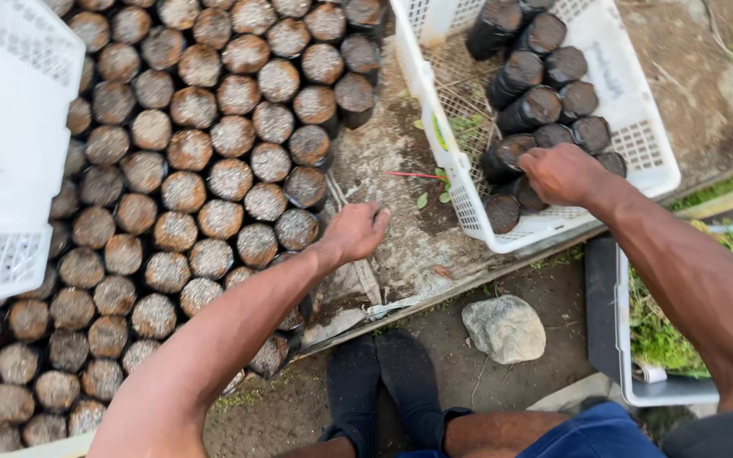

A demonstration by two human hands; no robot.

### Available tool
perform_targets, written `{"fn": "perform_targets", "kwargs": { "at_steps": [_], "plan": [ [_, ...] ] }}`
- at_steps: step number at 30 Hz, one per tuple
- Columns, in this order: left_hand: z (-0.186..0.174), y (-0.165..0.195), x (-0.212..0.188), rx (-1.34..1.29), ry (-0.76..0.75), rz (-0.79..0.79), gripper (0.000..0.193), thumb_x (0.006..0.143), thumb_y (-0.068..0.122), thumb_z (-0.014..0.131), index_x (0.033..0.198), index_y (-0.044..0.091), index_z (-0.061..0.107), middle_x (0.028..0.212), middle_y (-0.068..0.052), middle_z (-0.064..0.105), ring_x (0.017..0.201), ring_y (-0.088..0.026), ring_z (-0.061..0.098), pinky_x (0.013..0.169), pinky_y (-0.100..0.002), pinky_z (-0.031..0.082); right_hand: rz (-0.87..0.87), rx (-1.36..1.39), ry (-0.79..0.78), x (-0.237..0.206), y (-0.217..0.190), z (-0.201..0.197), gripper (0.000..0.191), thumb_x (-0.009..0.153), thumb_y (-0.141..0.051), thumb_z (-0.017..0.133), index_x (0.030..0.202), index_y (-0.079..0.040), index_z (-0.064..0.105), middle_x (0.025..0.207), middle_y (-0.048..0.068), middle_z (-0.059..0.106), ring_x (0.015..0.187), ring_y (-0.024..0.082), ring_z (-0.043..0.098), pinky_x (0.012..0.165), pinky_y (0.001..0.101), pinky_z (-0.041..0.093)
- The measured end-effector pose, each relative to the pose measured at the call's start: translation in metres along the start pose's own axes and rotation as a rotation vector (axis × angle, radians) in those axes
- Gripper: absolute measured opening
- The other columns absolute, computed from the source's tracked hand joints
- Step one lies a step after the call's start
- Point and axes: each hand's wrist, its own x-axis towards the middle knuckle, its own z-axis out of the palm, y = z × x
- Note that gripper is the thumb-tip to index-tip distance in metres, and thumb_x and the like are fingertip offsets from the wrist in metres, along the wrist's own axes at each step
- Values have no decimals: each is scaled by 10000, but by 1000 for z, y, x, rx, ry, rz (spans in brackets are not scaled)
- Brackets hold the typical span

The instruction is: The person picks small potted seedlings from a large tray and places them into a white plastic crate. They also gather loose leaves and debris from the tray surface and deposit them into a separate bin.

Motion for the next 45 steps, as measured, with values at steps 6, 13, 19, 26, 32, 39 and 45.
{"fn": "perform_targets", "kwargs": {
  "at_steps": [6, 13, 19, 26, 32, 39, 45],
  "plan": [
    [-13, -2, -23, 80, -170, -27, 326, 1023, 269, 445, 998, 11, 643, 826, -153, 664, 780, -260, 716, 780, -463, 635, 40, -122, -10, -7, -14, -69, 166, 942, -215, 587, 993, -57, 591, 992, 175, 679, 783, 379, 699, 749, 503, 575],
    [-16, 3, -45, 149, -215, 19, 282, 1031, 253, 472, 1104, 23, 617, 962, -116, 639, 878, -213, 677, 836, -430, 625, 71, -311, 178, -8, -78, -167, 205, 955, -281, 650, 980, -82, 610, 889, 134, 695, 693, 319, 700, 687, 458, 581],
    [-13, 16, -66, 176, -282, 86, 432, 1005, 312, 524, 1324, 21, 504, 1125, -148, 627, 965, -252, 664, 896, -447, 604, -64, -60, 291, 56, -156, -143, 225, 866, -256, 686, 956, -55, 637, 869, 153, 712, 694, 317, 708, 649, 459, 578],
    [-13, 11, -71, 228, -315, 88, 561, 1017, 314, 529, 1451, -14, 389, 1296, -247, 612, 1195, -354, 623, 1068, -495, 501, -49, 168, 229, 147, -212, -69, 247, 835, -240, 675, 902, -4, 653, 869, 244, 714, 809, 422, 706, 777, 522, 567],
    [-22, -13, -24, -93, -21, 17, 800, 929, 225, 635, 1520, -103, 207, 1409, -362, 469, 1294, -438, 544, 1140, -475, 422, -78, 304, 383, 206, -227, -43, 200, 833, -139, 659, 929, 32, 624, 889, 270, 695, 784, 456, 687, 745, 549, 555],
    [-19, -19, -10, -395, 119, -21, 710, 921, 155, 636, 1488, -100, 293, 1409, -356, 495, 1333, -430, 515, 1173, -480, 371, 122, 889, 454, 196, -215, -29, 194, 877, -173, 657, 1005, -31, 622, 868, 162, 698, 780, 298, 713, 736, 442, 569],
    [-19, -23, -13, -418, 15, -209, 542, 927, 118, 550, 1427, -27, 402, 1181, -298, 692, 1061, -413, 743, 968, -481, 563, 771, 1729, 292, 176, -244, 10, 413, 1178, -370, 575, 997, 1, 553, 836, 64, 485, 774, 236, 477, 714, 432, 420]
  ]
}}
